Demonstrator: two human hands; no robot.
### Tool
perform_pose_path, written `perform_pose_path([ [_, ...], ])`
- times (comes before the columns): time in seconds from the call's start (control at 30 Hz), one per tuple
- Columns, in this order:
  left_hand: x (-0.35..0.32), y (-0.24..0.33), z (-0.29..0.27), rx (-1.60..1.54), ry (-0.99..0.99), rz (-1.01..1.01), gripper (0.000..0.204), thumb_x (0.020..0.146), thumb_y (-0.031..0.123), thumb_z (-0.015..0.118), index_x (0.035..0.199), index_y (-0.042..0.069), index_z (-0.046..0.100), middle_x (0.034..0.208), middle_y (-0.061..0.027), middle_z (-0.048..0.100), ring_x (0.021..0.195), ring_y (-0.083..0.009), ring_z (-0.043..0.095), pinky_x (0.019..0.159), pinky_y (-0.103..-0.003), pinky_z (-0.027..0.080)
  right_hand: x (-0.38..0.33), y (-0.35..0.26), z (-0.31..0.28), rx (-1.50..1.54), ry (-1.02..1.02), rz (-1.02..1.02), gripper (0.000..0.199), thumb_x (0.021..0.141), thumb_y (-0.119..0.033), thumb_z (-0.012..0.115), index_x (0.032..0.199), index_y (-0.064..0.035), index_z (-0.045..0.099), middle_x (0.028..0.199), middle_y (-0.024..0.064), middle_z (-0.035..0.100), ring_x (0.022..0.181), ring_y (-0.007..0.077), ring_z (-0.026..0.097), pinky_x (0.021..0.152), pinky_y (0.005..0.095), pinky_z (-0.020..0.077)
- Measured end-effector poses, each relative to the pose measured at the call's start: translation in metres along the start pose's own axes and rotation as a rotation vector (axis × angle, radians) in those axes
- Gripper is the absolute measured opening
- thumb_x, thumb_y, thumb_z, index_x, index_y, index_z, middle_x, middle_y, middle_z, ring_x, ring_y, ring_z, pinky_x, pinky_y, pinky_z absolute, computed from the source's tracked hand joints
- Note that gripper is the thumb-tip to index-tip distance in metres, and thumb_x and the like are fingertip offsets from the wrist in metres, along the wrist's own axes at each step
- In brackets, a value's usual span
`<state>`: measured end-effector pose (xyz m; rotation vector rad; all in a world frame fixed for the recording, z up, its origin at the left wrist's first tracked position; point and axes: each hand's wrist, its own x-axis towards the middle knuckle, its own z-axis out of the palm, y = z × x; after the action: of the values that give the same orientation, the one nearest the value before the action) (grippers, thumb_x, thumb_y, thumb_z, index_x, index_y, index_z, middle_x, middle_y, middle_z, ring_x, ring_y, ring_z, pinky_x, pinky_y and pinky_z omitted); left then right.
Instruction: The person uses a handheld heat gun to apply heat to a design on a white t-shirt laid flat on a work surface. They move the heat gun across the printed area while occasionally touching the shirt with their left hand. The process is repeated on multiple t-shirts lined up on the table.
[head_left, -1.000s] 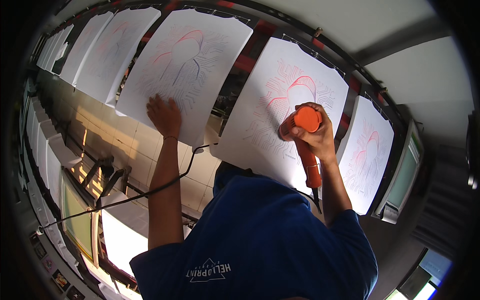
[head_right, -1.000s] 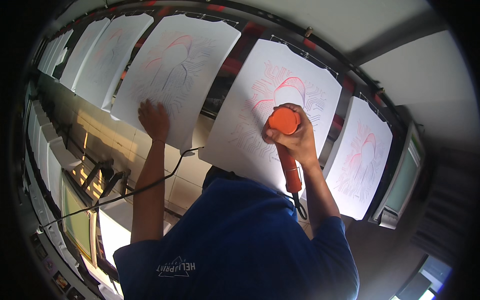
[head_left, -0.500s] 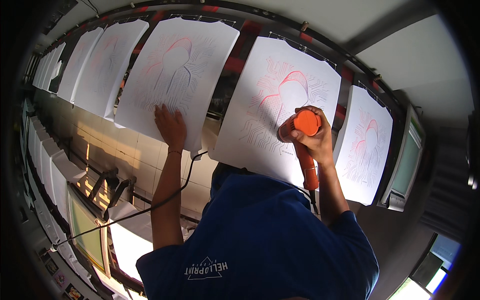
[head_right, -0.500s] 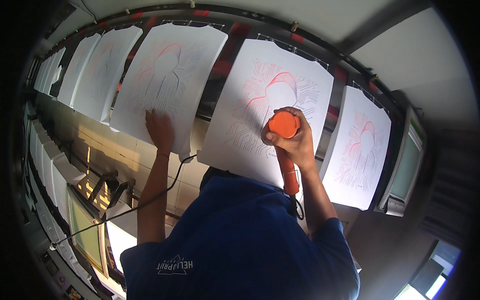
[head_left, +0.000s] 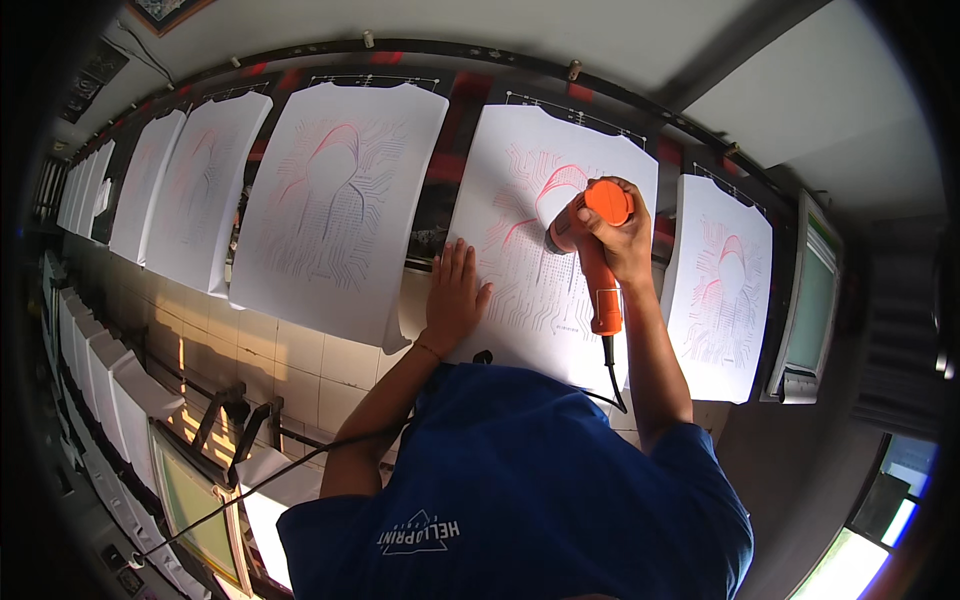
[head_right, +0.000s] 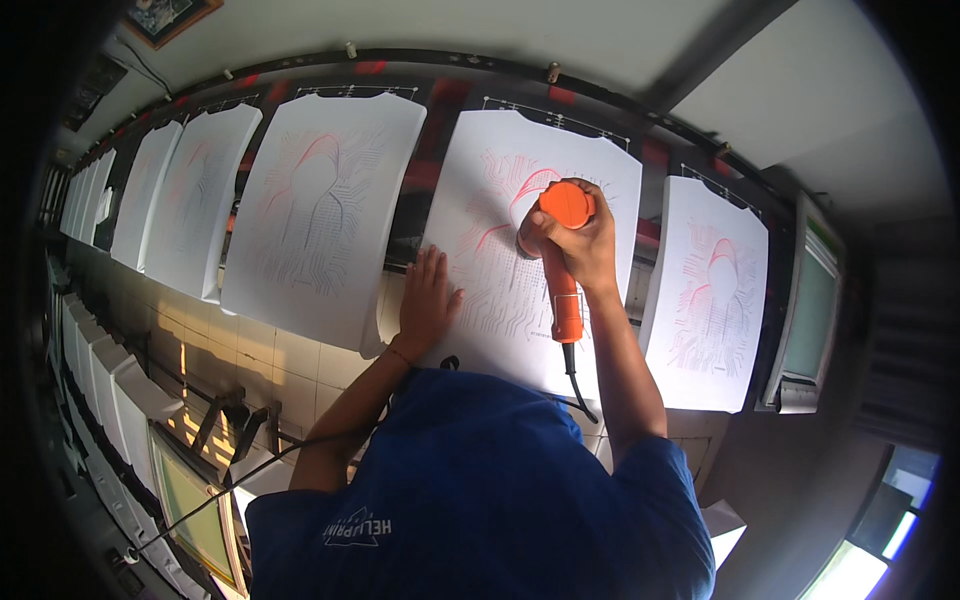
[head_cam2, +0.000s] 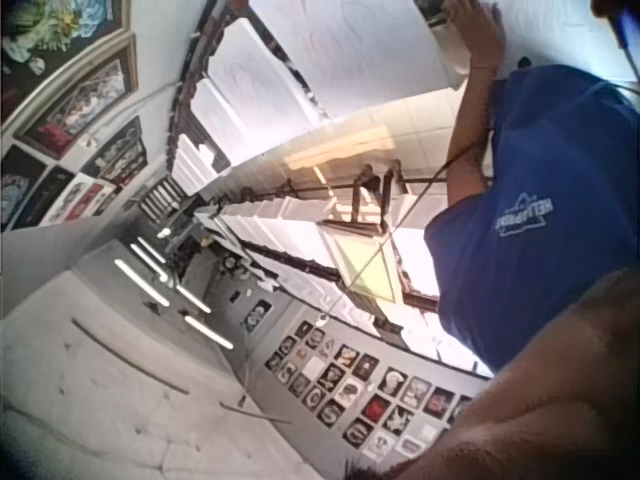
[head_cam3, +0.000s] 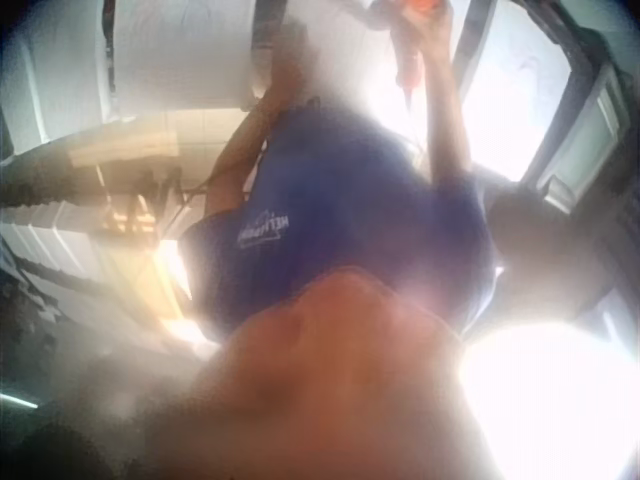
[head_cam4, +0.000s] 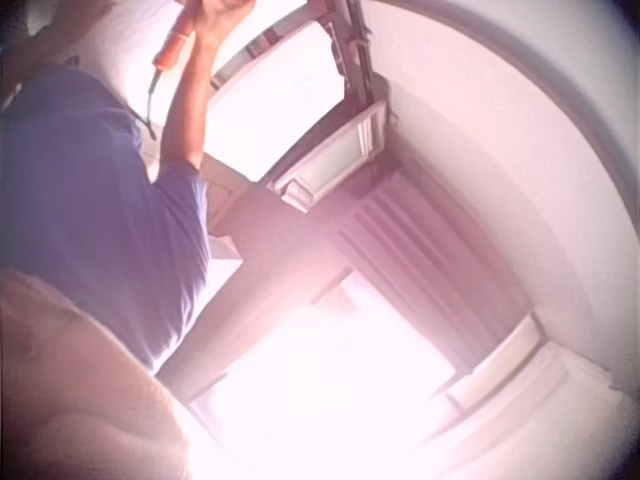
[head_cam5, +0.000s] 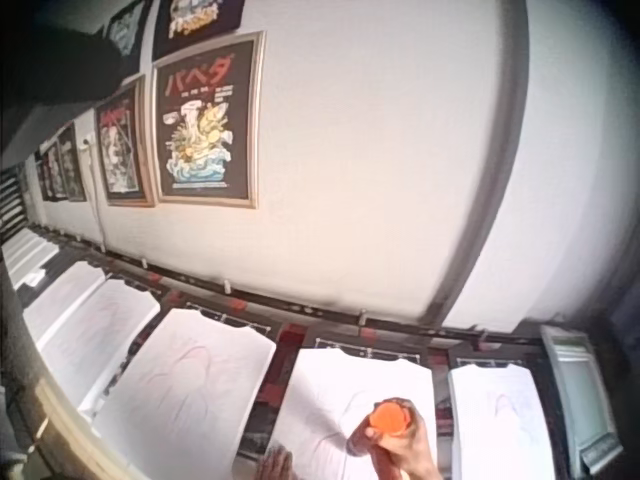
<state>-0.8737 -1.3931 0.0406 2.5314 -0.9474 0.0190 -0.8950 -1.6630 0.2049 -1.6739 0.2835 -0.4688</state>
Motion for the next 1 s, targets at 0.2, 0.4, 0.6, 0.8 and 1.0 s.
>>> perform_pose_path([
  [0.2,0.045,0.002,0.008,0.065,0.038,0.087,0.072,0.101,0.039,0.054,0.151,-0.008,0.037,0.16,-0.0265,0.034,0.152,-0.0414,0.026,0.125,-0.055,0.019,-0.008,-0.008,-0.008,0.007,-0.052,0.078,0.07,0.072,-0.029,0.095,0.12,0.0031,0.056,0.107,0.0109,0.066,0.101,0.0192,0.063,0.095,0.0335,0.0506],
  [0.4,0.051,0.013,0.016,0.028,0.013,0.121,0.071,0.101,0.039,0.054,0.152,-0.009,0.036,0.161,-0.0255,0.033,0.152,-0.0411,0.027,0.125,-0.053,0.019,-0.019,-0.01,-0.018,-0.061,-0.135,0.06,0.072,0.071,-0.031,0.095,0.121,0.0044,0.057,0.108,0.0122,0.067,0.101,0.0201,0.064,0.095,0.0345,0.0514],
  [0.6,0.029,0.032,0.018,0.038,0.011,0.083,0.071,0.101,0.037,0.053,0.151,-0.009,0.036,0.161,-0.0255,0.032,0.152,-0.0407,0.027,0.126,-0.052,0.019,-0.028,-0.009,-0.035,-0.054,-0.186,0.071,0.073,0.07,-0.028,0.096,0.122,0.0049,0.057,0.11,0.0124,0.067,0.104,0.0208,0.064,0.097,0.0355,0.0503],
  [0.8,0.004,0.06,0.021,0.015,-0.01,-0.048,0.071,0.098,0.035,0.055,0.151,-0.009,0.036,0.161,-0.0251,0.032,0.152,-0.0399,0.026,0.125,-0.052,0.019,-0.033,-0.014,-0.052,0.077,-0.313,0.178,0.071,0.07,-0.022,0.095,0.123,0.0049,0.056,0.112,0.0125,0.067,0.105,0.021,0.064,0.099,0.0359,0.0496],
  [1.0,-0.019,0.09,0.028,0.028,-0.008,-0.17,0.07,0.097,0.033,0.056,0.151,-0.008,0.036,0.161,-0.0249,0.033,0.152,-0.0405,0.026,0.125,-0.052,0.02,-0.022,-0.004,-0.063,0.085,-0.41,0.166,0.072,0.069,-0.021,0.095,0.124,0.0042,0.057,0.114,0.0124,0.066,0.107,0.0212,0.063,0.1,0.0355,0.0491],
])
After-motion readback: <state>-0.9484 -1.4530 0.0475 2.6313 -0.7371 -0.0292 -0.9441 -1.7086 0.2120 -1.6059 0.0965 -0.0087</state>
